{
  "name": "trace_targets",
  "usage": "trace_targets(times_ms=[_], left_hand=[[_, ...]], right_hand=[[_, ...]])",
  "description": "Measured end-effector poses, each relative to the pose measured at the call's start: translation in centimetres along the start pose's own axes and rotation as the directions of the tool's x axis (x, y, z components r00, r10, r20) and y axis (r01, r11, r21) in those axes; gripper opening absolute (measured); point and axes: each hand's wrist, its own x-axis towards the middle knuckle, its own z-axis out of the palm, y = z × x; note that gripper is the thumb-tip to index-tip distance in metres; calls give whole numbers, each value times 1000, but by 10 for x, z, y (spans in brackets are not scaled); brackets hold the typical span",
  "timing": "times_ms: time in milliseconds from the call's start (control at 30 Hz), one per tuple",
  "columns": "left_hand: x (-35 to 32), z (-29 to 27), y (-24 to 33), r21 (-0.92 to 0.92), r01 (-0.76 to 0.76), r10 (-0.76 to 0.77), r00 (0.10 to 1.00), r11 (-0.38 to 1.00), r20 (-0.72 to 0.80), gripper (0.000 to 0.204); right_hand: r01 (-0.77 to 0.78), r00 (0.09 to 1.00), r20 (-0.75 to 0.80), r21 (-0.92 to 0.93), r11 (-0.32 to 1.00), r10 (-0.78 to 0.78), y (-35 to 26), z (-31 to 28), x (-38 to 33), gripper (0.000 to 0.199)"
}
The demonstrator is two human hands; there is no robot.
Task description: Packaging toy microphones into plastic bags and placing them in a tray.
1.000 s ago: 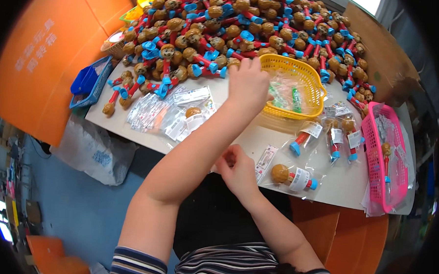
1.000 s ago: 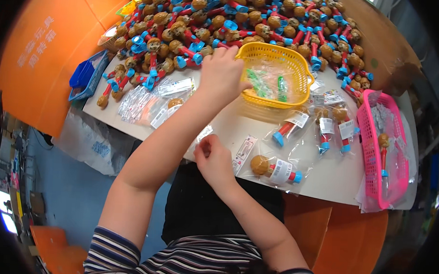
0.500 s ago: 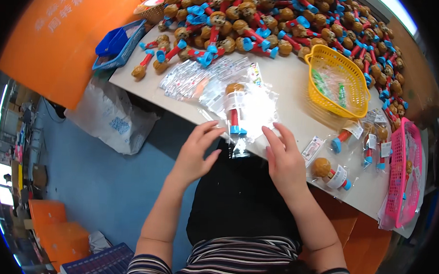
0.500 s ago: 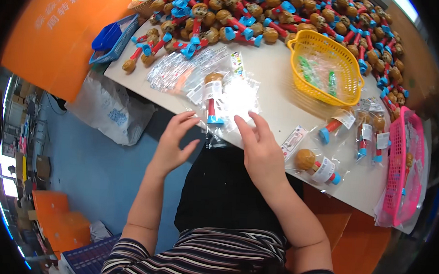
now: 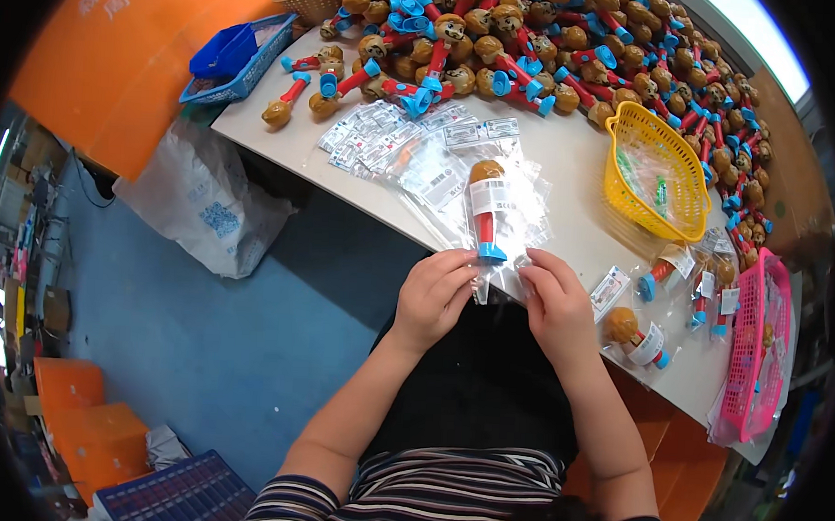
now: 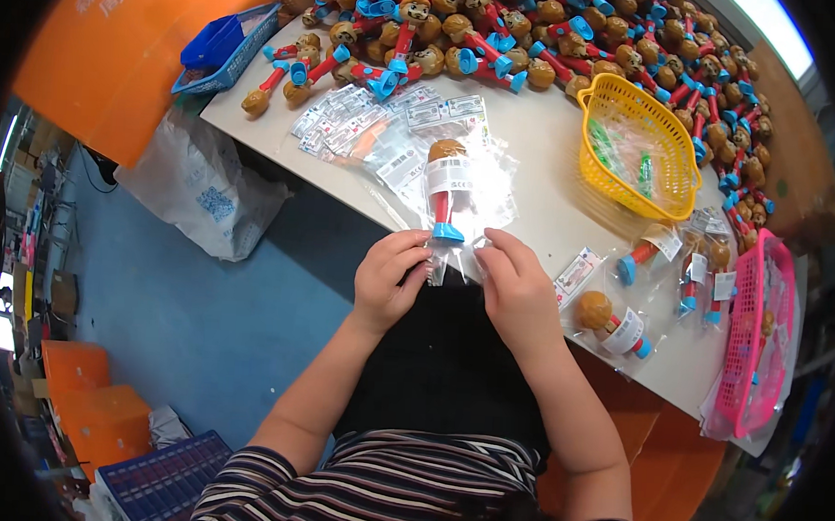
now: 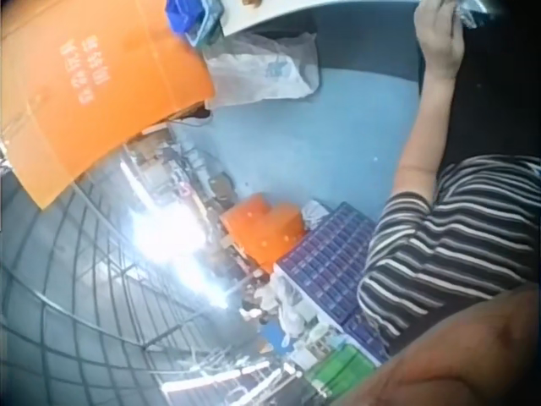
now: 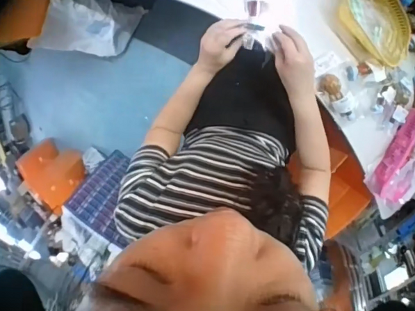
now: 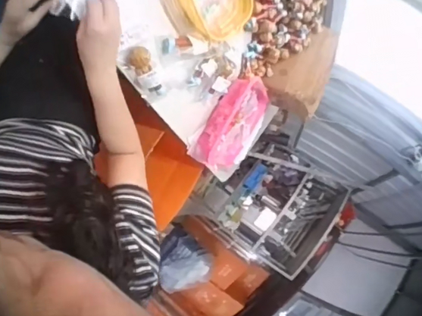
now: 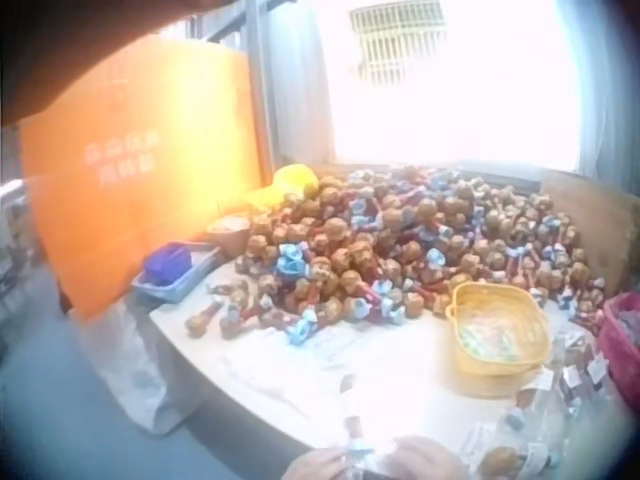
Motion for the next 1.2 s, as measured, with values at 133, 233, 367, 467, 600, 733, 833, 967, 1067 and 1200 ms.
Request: trace_targets(times_ms=[133,233,367,467,600,733,833,967,1067,1200], left_hand=[[6,-1,0,41,-78,77,997,996,19,26],[6,-3,-2,25,-99,97,994,995,47,25],[1,-16,-3,-8,107,-107,993,994,45,21],[1,-24,-1,-114,244,-234,968,963,91,15],[1,-29,5,-199,420,-393,906,886,159,8],[2,-31,9,-264,593,-543,804,761,241,7],[2,-28,13,-328,781,-714,621,531,323,9],[5,-26,13,-370,796,-726,596,479,343,12],[13,-29,19,-444,832,-749,519,333,412,14],[12,-29,19,-488,823,-745,515,291,423,12]], right_hand=[[-121,992,-15,77,990,122,4,0,-12,18],[-116,993,-21,71,991,118,8,-2,-15,16],[-148,989,31,163,976,145,8,-8,-11,12],[-224,971,132,205,953,200,4,-15,-5,10],[-155,979,159,173,973,128,11,-21,2,7],[-271,944,275,322,907,184,12,-26,7,8],[-619,774,482,437,652,411,13,-25,12,12],[-782,612,590,548,296,526,13,-21,13,18],[-782,591,623,599,173,512,14,-22,17,16],[-802,559,628,576,159,541,17,-22,18,12]])
